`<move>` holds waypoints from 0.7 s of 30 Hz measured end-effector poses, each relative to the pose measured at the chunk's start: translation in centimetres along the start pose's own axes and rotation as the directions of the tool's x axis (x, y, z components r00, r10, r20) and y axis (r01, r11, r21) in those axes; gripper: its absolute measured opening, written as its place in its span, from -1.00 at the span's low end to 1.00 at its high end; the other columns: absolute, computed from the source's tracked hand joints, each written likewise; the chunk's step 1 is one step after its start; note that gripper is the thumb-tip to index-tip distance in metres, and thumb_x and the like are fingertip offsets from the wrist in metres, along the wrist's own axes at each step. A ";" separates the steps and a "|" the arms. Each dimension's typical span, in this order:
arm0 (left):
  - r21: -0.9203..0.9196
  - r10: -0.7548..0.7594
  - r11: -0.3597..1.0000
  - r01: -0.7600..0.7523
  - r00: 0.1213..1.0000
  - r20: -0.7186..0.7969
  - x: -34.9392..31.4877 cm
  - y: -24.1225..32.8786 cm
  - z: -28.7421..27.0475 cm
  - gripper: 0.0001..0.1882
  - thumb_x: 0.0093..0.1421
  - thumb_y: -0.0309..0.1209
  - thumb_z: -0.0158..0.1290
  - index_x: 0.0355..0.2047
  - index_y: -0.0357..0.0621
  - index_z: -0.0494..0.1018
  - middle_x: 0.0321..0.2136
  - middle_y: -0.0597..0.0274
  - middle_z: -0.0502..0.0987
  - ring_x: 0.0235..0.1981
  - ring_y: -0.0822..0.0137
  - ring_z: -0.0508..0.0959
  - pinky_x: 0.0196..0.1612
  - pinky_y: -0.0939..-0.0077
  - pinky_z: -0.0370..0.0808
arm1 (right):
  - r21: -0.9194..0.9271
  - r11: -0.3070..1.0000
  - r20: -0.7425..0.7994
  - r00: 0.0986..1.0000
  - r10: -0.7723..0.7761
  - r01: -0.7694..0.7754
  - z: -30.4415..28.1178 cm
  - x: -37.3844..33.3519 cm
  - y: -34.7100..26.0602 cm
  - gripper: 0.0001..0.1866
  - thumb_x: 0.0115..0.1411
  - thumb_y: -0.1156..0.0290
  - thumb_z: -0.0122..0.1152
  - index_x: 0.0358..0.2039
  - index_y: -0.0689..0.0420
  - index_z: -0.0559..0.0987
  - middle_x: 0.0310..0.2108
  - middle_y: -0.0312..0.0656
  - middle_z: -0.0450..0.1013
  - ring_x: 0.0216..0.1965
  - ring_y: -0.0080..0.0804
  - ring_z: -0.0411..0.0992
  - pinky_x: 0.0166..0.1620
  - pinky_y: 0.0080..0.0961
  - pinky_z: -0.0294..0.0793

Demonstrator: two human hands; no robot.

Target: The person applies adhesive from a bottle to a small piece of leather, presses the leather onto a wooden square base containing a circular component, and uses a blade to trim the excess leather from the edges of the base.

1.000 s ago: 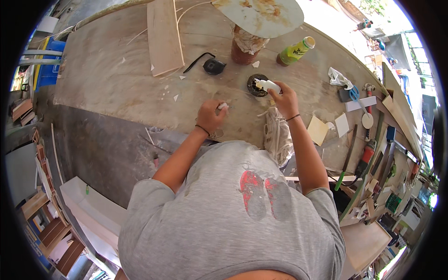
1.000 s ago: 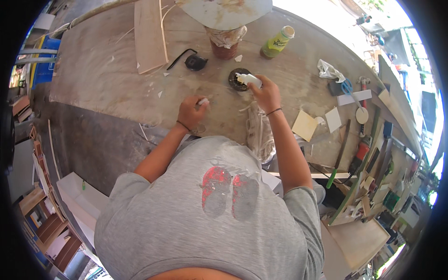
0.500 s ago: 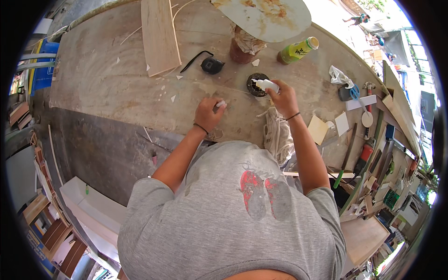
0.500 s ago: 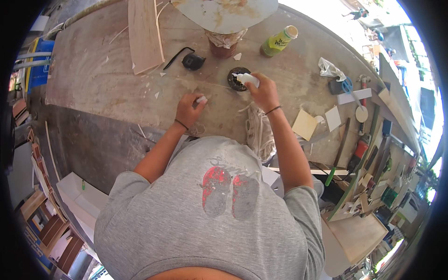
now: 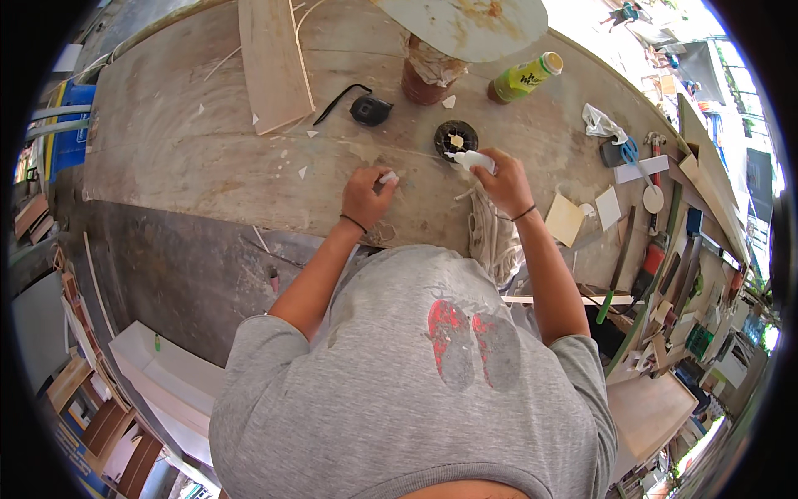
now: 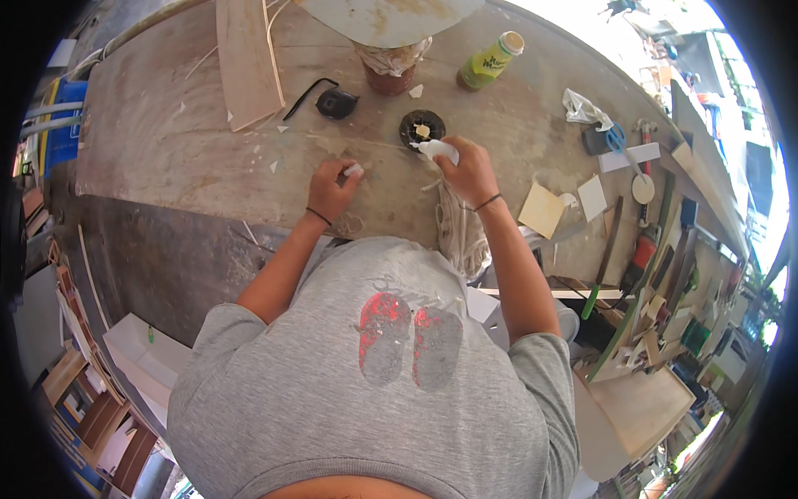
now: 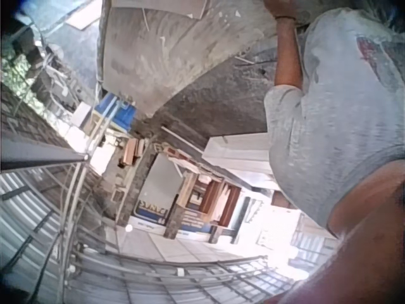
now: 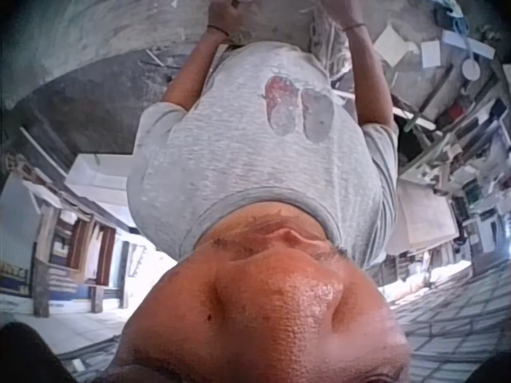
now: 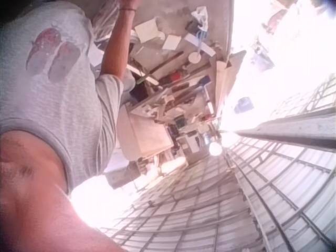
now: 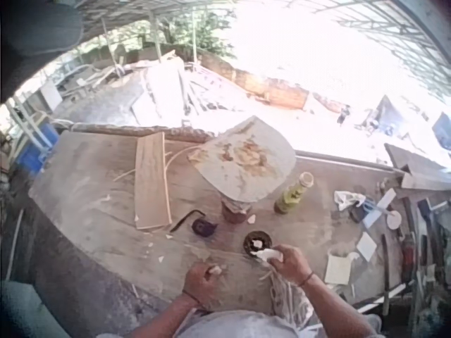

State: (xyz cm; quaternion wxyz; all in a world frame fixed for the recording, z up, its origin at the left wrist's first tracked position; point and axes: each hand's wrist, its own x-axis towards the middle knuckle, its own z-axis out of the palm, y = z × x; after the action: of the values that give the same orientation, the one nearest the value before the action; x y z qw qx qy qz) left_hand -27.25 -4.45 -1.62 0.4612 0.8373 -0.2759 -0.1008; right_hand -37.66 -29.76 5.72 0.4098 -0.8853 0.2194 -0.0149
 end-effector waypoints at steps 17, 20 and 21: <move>0.026 -0.020 0.999 0.019 1.000 0.022 0.3 0.3 -0.2 -0.82 0.04 -0.33 0.19 -0.38 -0.14 0.54 -0.51 0.17 0.55 -0.43 0.17 0.50 -0.32 0.33 0.44 | 0.050 0.991 -0.096 0.987 0.126 -0.122 -2.6 -1.2 2.1 -0.68 0.01 0.39 0.25 -0.20 0.24 0.57 -0.32 0.11 0.52 -0.26 0.01 0.50 -0.16 -0.30 0.45; 0.049 0.002 0.999 -0.003 1.000 0.029 0.3 0.3 -0.3 -0.82 0.04 -0.32 0.19 -0.38 -0.13 0.54 -0.52 0.17 0.55 -0.42 0.16 0.50 -0.32 0.31 0.44 | 0.007 0.995 -0.127 0.987 0.097 -0.097 -3.0 -0.6 1.9 -0.69 0.01 0.37 0.25 -0.21 0.23 0.57 -0.32 0.11 0.52 -0.25 0.03 0.49 -0.16 -0.28 0.44; 0.066 0.010 0.998 -0.013 0.999 0.038 0.2 0.2 -0.2 -0.82 0.04 -0.32 0.19 -0.37 -0.12 0.53 -0.52 0.17 0.55 -0.42 0.15 0.50 -0.32 0.30 0.44 | -0.032 0.996 -0.140 0.987 0.079 -0.084 -3.0 -0.4 1.9 -0.69 0.01 0.37 0.25 -0.22 0.23 0.57 -0.32 0.10 0.52 -0.25 0.04 0.49 -0.15 -0.26 0.44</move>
State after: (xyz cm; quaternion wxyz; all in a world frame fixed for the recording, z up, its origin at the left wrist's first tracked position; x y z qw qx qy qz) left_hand -27.01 -4.49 -1.33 0.4287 0.8483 -0.2925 -0.1048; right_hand -39.39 -32.83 6.40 0.3772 -0.8799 0.2835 -0.0555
